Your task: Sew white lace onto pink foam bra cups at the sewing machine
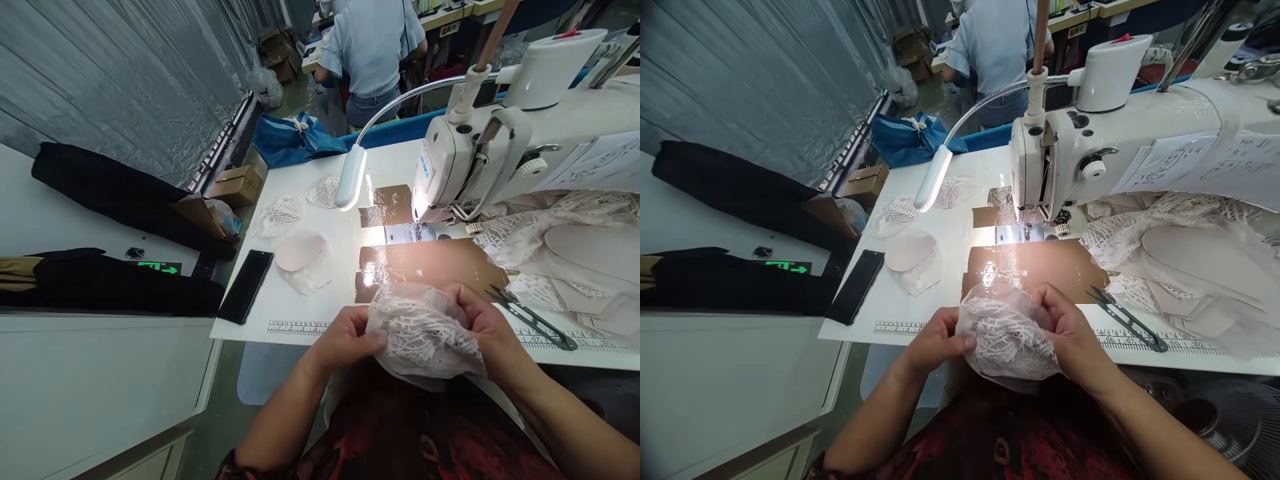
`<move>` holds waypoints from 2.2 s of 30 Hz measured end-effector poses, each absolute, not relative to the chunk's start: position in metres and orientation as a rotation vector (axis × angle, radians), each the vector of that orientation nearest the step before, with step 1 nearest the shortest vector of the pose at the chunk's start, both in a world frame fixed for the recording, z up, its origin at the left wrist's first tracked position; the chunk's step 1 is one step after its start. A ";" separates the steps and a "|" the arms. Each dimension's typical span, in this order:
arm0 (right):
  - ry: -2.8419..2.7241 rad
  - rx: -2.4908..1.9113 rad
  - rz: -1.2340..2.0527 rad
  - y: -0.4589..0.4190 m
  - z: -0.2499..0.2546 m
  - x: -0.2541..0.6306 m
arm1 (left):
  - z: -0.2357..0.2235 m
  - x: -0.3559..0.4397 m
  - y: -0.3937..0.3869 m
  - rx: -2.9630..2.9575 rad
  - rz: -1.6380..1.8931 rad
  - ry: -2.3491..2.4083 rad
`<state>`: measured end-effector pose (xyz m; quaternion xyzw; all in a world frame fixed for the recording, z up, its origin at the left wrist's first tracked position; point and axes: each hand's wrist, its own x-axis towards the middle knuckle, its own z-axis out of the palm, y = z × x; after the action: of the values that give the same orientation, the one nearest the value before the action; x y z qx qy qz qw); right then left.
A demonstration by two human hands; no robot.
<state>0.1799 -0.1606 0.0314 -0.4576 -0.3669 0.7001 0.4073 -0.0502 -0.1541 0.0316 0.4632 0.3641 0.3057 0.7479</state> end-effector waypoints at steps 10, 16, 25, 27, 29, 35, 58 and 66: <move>-1.182 -1.133 1.615 -0.154 0.023 0.186 | 0.023 -0.012 -0.159 0.570 1.146 1.065; -1.295 -1.214 1.480 -0.157 0.022 0.180 | 0.020 0.005 -0.163 0.595 1.185 1.148; -1.363 -1.277 1.504 -0.151 0.038 0.182 | 0.047 -0.046 -0.139 1.612 0.904 1.066; -1.476 -1.265 1.491 -0.149 0.044 0.180 | 0.057 -0.046 -0.131 1.753 0.729 0.995; -1.555 -1.251 1.436 -0.148 0.047 0.178 | 0.060 -0.042 -0.127 1.768 0.575 0.914; -1.631 -1.250 1.178 -0.146 0.044 0.180 | 0.053 -0.033 -0.129 1.684 0.513 0.808; -1.537 -1.337 1.520 -0.130 0.049 0.192 | 0.060 -0.018 -0.111 1.298 0.567 0.784; -1.512 -1.169 1.587 -0.132 0.050 0.198 | 0.062 -0.018 -0.103 1.164 0.493 0.674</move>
<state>0.1976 -0.1317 0.0499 -0.4455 -0.5759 0.6046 0.3228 -0.0181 -0.1031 0.0624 0.5333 0.3089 0.2261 0.7543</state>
